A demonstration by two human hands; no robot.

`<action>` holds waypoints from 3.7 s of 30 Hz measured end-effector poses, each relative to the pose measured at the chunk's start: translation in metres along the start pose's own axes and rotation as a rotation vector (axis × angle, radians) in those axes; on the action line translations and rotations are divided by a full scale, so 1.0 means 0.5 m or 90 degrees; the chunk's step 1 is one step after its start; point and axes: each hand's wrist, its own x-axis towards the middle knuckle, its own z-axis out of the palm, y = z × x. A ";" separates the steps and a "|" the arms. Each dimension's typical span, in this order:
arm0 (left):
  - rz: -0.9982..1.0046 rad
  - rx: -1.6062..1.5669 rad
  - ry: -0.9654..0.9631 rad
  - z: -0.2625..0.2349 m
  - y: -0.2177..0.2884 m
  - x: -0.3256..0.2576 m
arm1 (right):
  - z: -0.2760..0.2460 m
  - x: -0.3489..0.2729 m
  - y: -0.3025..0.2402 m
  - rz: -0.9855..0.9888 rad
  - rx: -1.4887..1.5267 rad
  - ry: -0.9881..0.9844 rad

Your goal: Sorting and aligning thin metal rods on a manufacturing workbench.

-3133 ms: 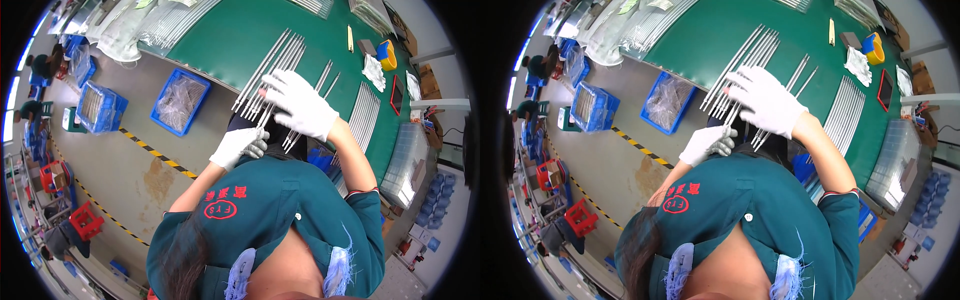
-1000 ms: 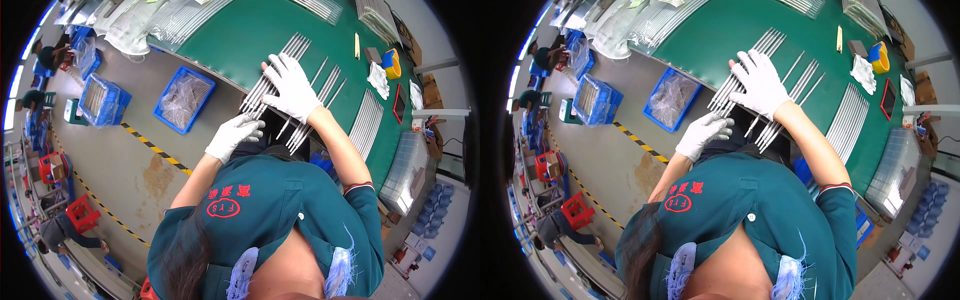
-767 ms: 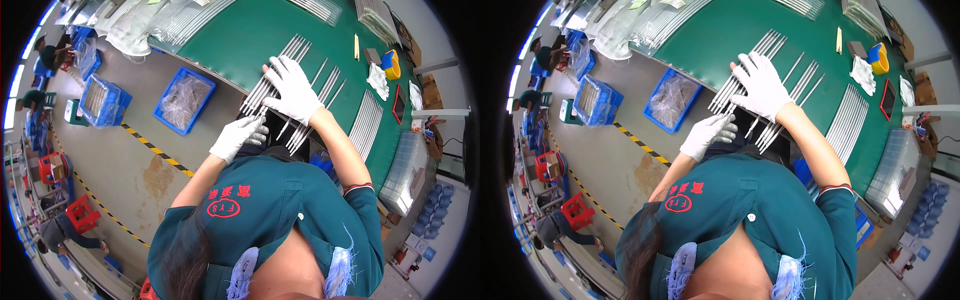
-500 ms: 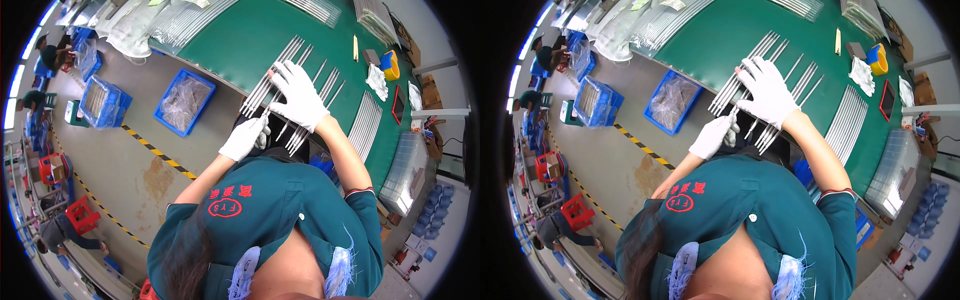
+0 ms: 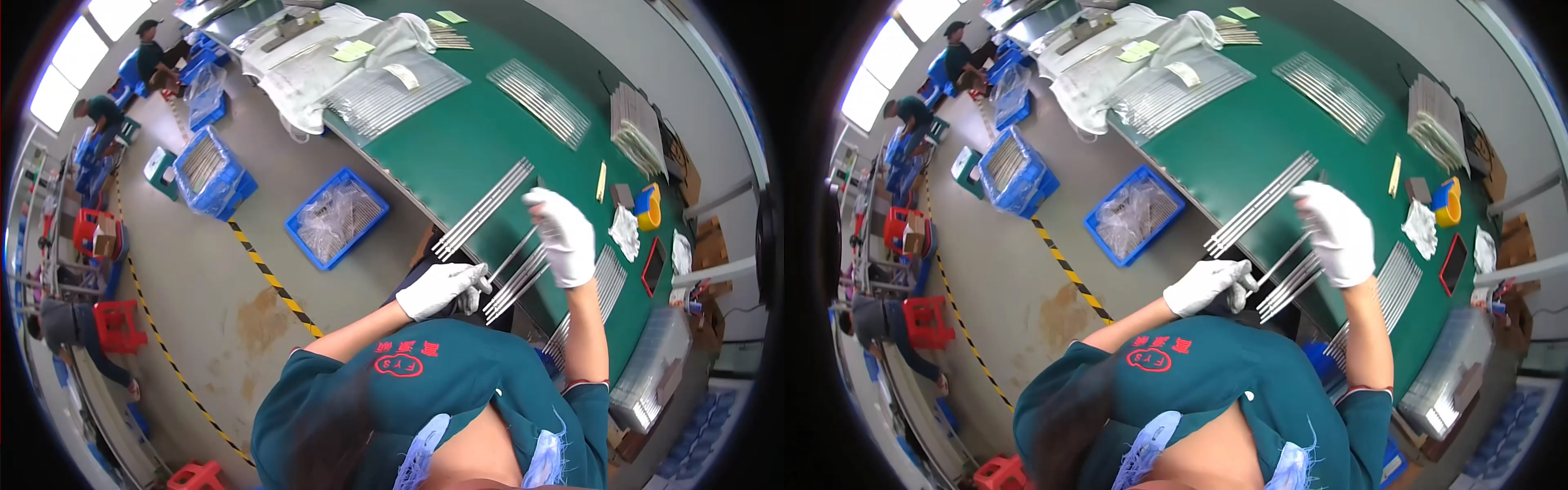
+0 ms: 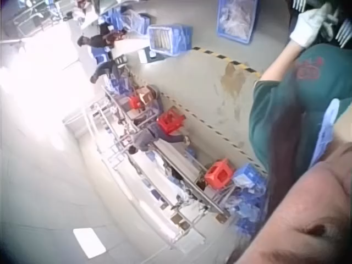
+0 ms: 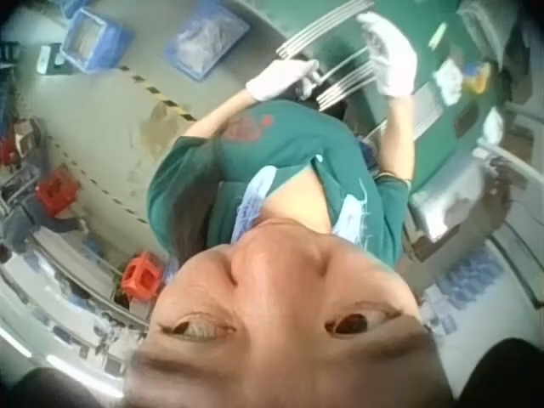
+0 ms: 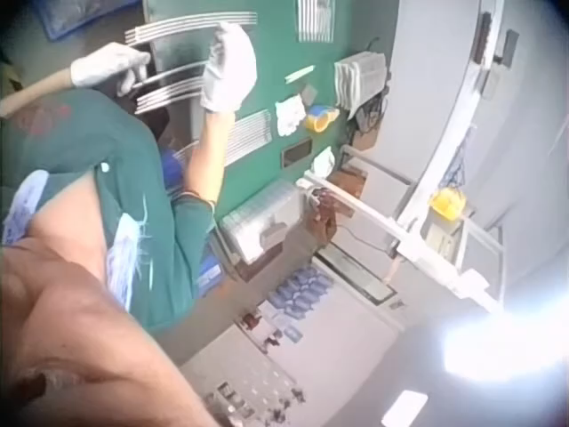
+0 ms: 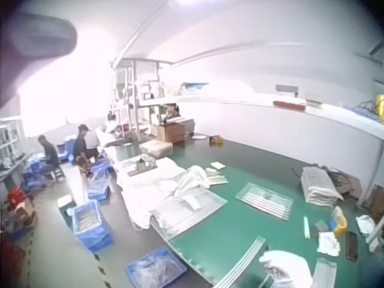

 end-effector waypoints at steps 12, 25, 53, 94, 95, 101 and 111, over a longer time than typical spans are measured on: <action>-0.020 -0.058 0.049 -0.034 -0.103 0.040 | -0.032 -0.032 0.120 0.474 0.962 0.290; -0.022 -0.010 0.033 -0.024 -0.072 0.041 | 0.048 -0.068 0.128 0.462 -0.074 -0.034; 0.348 0.437 -0.344 -0.103 -0.194 0.049 | 0.114 -0.088 0.056 0.014 -0.059 -0.139; 0.109 0.346 -0.297 -0.062 -0.115 0.057 | 0.113 -0.076 0.111 0.014 -0.006 -0.123; 0.098 0.324 -0.274 -0.066 -0.118 0.057 | 0.112 -0.075 0.109 0.008 -0.008 -0.119; 0.223 0.386 -0.233 -0.046 -0.090 0.052 | 0.112 -0.072 0.107 0.009 -0.011 -0.118; -0.003 0.314 -0.139 -0.010 -0.048 0.059 | 0.113 -0.073 0.112 0.013 -0.003 -0.125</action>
